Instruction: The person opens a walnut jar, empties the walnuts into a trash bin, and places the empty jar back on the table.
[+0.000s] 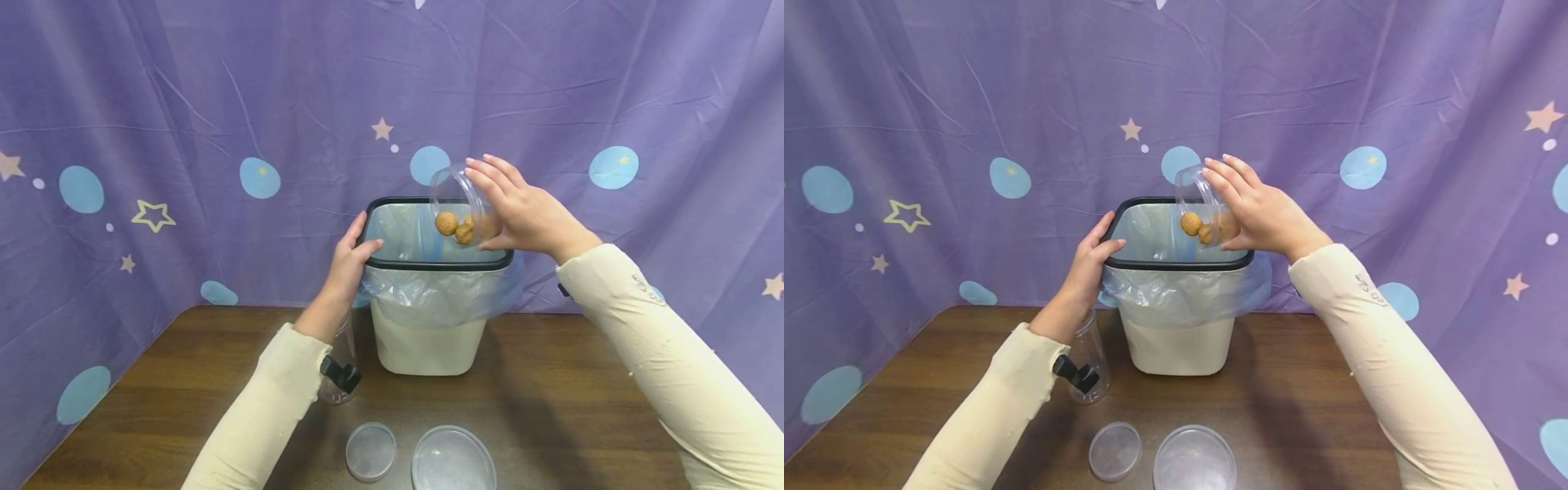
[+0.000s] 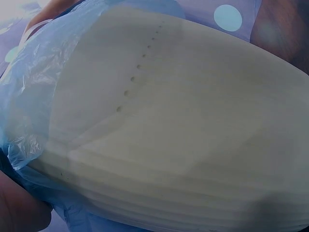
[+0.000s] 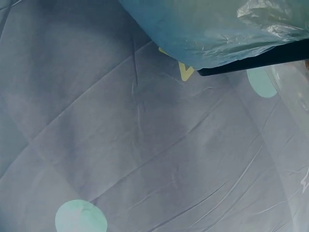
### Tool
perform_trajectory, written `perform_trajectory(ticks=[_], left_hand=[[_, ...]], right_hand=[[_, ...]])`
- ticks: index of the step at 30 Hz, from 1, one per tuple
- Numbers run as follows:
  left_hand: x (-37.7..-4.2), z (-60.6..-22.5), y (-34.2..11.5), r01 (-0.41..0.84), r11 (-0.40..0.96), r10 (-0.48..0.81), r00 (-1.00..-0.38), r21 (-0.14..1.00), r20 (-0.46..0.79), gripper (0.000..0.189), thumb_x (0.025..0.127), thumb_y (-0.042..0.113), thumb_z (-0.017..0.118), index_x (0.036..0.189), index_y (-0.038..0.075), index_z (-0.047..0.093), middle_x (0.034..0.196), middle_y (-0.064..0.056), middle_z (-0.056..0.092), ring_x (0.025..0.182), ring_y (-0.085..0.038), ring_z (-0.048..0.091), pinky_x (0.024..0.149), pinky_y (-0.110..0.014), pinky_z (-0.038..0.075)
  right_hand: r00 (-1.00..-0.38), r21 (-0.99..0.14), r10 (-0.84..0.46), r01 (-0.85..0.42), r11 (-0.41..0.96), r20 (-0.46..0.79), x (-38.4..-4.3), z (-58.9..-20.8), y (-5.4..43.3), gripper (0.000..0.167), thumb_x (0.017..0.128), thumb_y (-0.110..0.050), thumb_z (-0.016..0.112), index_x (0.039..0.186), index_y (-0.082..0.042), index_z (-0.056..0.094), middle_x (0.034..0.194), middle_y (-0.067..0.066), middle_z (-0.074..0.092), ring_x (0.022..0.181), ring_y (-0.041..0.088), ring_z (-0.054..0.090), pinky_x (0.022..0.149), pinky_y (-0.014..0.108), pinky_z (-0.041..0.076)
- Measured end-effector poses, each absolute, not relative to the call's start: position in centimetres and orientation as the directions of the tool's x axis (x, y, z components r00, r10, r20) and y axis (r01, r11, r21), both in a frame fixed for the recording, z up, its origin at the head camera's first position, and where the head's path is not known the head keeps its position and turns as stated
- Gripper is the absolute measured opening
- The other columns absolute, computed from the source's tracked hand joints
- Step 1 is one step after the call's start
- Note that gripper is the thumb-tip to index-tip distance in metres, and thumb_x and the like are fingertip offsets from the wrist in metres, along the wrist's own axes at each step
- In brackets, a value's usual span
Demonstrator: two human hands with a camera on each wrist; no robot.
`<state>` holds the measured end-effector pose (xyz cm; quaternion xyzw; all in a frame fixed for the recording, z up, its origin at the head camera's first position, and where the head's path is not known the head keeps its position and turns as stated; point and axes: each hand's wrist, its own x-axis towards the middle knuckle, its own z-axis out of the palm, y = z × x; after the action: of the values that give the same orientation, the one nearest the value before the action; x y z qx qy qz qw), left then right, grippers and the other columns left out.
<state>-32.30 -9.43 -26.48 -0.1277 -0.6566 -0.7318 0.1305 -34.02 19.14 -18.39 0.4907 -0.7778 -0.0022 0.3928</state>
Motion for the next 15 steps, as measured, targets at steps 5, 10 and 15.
perform_trajectory(ticks=[5,10,15], left_hand=[[-32.3,-26.49,-9.45,0.353,-0.105,-0.023,-0.936,0.93,0.352,0.069,0.084,0.007,0.056,0.147,0.005,0.029,0.154,-0.003,0.026,0.14,-0.011,0.021,0.114,-0.023,0.018],[-32.36,-26.46,-9.47,0.344,-0.107,-0.021,-0.939,0.933,0.343,0.069,0.084,0.006,0.055,0.147,0.006,0.029,0.154,-0.003,0.026,0.14,-0.011,0.02,0.114,-0.024,0.018],[-32.36,-26.49,-9.46,0.352,-0.099,-0.021,-0.936,0.931,0.352,0.069,0.083,0.007,0.056,0.147,0.006,0.029,0.154,-0.003,0.026,0.14,-0.01,0.02,0.114,-0.023,0.017]], right_hand=[[-0.208,0.394,-0.764,-0.757,0.522,0.611,-34.03,-18.36,19.24,0.117,0.044,-0.031,0.093,0.137,0.005,0.033,0.143,0.023,0.036,0.133,0.04,0.029,0.11,0.041,0.03],[-0.212,0.394,-0.76,-0.751,0.529,0.614,-34.0,-18.35,19.34,0.117,0.044,-0.032,0.093,0.137,0.005,0.033,0.143,0.023,0.036,0.134,0.04,0.029,0.109,0.042,0.032],[-0.212,0.392,-0.763,-0.757,0.524,0.611,-33.97,-18.39,19.31,0.117,0.044,-0.031,0.093,0.138,0.005,0.033,0.144,0.022,0.036,0.134,0.039,0.028,0.11,0.041,0.03]])
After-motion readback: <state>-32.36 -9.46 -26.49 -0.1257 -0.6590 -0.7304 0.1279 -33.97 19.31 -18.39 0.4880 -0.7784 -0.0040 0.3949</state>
